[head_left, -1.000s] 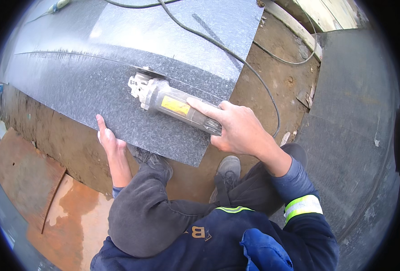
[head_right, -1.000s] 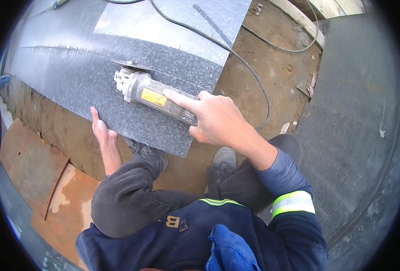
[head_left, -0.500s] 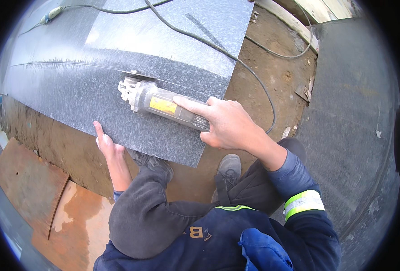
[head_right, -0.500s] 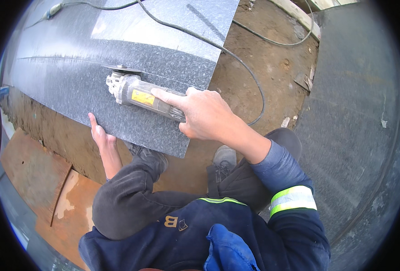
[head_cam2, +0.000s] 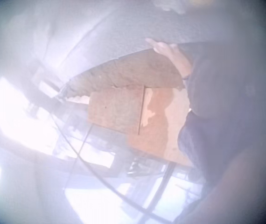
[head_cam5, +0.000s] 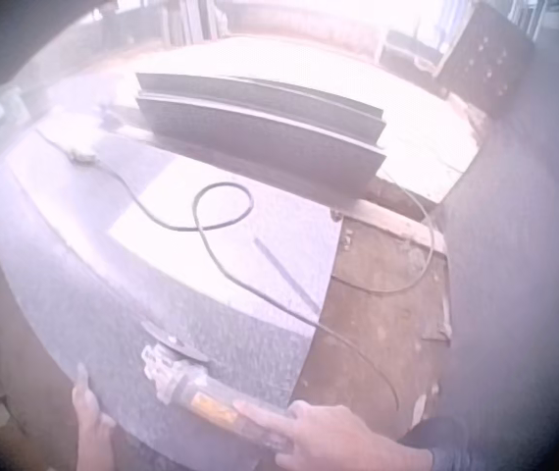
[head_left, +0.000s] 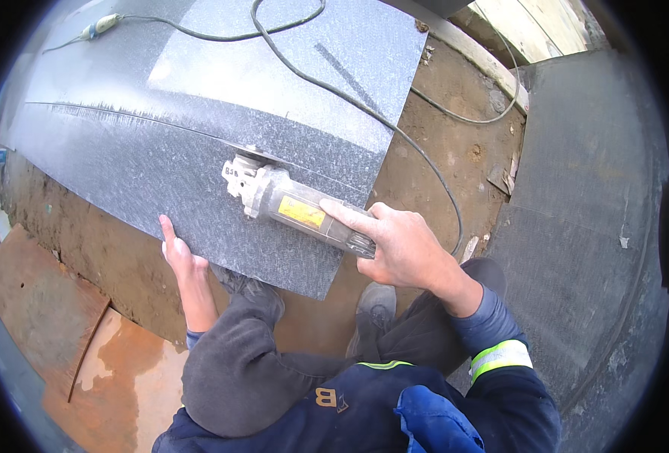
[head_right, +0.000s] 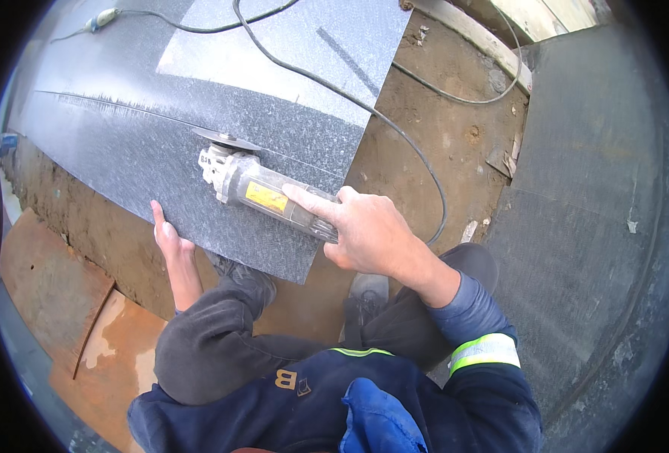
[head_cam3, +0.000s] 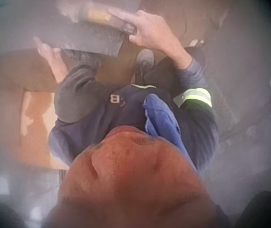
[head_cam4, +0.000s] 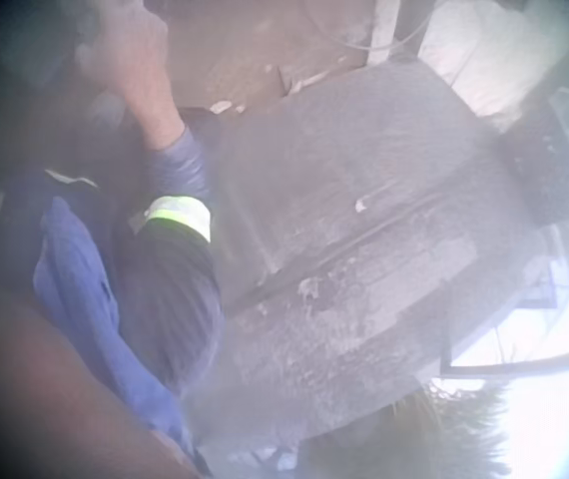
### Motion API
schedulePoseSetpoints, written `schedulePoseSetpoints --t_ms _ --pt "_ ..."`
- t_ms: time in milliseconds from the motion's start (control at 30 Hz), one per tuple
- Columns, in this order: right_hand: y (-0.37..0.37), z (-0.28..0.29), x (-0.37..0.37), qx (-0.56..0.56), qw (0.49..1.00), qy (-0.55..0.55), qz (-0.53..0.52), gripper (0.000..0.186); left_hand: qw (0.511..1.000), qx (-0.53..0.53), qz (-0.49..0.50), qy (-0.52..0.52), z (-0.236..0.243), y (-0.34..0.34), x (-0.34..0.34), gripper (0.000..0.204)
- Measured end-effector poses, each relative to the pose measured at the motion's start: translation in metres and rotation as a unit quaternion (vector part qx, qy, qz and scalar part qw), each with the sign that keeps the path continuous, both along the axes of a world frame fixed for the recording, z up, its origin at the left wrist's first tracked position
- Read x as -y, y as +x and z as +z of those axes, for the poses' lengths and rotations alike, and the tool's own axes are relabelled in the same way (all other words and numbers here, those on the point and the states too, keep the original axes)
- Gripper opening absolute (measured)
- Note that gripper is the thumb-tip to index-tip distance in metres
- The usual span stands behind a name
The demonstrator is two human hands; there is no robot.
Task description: The person uses an angle grinder to cut a large gray stone slab placed on the ground. They guide the tool along a marked line, creating a cut while wearing work clothes and safety boots.
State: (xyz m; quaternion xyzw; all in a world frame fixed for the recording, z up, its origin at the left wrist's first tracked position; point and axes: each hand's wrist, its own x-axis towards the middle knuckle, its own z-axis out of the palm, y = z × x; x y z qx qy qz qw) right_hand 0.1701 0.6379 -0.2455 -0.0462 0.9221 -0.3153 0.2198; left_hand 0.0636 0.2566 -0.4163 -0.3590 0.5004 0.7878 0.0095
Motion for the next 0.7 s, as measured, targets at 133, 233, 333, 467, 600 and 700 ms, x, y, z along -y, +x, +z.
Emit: schedulePoseSetpoints --t_ms 133,233,333,467,600,700 --pt "-0.009 -0.007 0.003 -0.004 1.0 -0.019 0.0 0.1 1.0 0.008 0.001 -0.009 0.001 0.0 -0.001 0.066" --pt "-0.018 -0.012 0.008 -0.007 1.0 -0.024 0.004 0.098 1.0 -0.006 -0.004 0.004 -0.005 0.001 0.005 0.066" --pt "-0.027 -0.019 0.012 -0.001 1.0 -0.019 0.009 0.098 1.0 -0.011 -0.013 0.015 -0.009 0.002 0.006 0.066" --pt "-0.027 -0.019 0.012 0.0 1.0 -0.015 0.007 0.099 1.0 -0.01 -0.016 0.019 -0.01 0.004 0.004 0.066" --pt "-0.01 -0.006 0.001 0.018 1.0 0.001 0.011 0.101 1.0 -0.004 -0.017 -0.004 -0.009 0.008 0.003 0.065" --pt "0.0 0.001 -0.007 0.037 0.999 0.013 0.006 0.102 0.999 0.018 -0.003 -0.037 -0.005 0.011 -0.002 0.064"
